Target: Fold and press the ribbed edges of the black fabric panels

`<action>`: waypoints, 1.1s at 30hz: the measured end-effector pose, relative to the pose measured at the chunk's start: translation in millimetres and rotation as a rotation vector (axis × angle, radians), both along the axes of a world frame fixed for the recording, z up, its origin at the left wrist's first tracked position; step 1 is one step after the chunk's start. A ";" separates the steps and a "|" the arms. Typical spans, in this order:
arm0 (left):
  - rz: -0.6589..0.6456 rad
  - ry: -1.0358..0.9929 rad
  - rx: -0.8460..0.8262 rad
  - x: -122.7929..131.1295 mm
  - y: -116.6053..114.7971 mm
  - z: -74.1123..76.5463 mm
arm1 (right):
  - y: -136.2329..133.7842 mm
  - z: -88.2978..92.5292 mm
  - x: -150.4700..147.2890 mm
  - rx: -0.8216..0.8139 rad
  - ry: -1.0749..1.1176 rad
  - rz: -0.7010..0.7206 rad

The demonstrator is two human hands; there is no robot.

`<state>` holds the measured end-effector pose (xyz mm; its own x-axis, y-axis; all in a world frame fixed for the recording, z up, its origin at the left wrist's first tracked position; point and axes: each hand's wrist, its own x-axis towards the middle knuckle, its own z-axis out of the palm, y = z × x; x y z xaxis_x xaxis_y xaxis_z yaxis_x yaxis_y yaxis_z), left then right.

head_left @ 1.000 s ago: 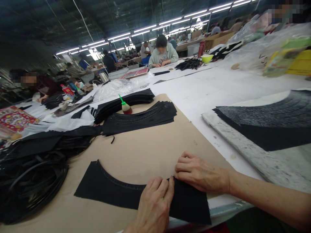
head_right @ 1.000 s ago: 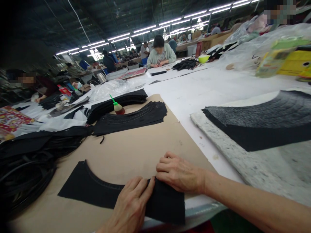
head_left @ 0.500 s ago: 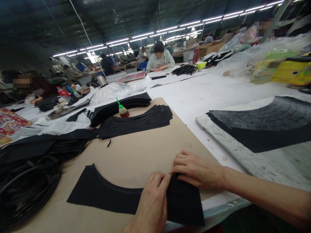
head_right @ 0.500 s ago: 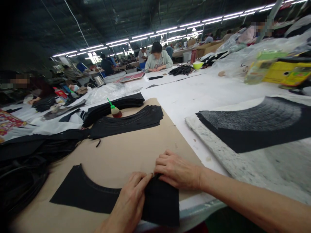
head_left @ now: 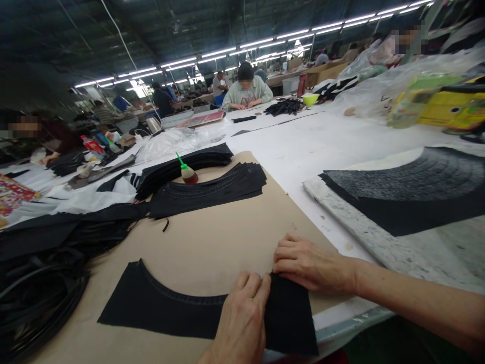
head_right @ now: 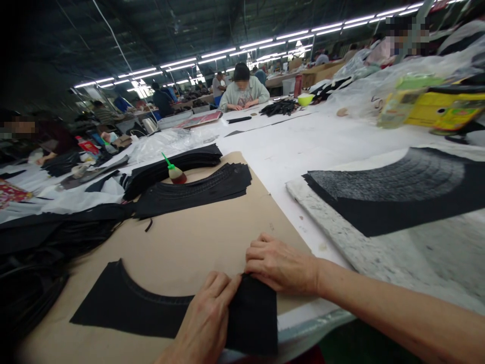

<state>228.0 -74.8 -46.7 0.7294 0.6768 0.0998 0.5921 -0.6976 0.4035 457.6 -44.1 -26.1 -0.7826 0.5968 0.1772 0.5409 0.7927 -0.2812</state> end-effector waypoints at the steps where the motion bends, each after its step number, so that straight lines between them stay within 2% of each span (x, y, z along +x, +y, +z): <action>1: 0.001 0.008 0.015 0.7 0.1 0.0 | -0.2 -0.1 0.3 0.010 0.001 0.004; 8: -0.027 0.099 0.122 6.8 0.9 0.2 | -1.8 -2.3 6.2 0.049 -0.013 0.011; 15: -0.060 0.114 0.251 8.3 0.3 -11.1 | -3.2 -1.4 13.3 0.083 -0.029 -0.002; 20: -0.082 0.069 0.233 8.6 3.2 -14.7 | -4.6 -4.3 16.8 0.068 0.001 0.006; 28: -0.065 0.166 0.131 16.4 4.7 -4.7 | -5.4 -5.8 18.6 0.022 0.029 -0.018; 33: -0.073 0.181 0.278 17.7 4.1 -7.7 | -9.9 -2.9 20.7 0.005 0.029 -0.028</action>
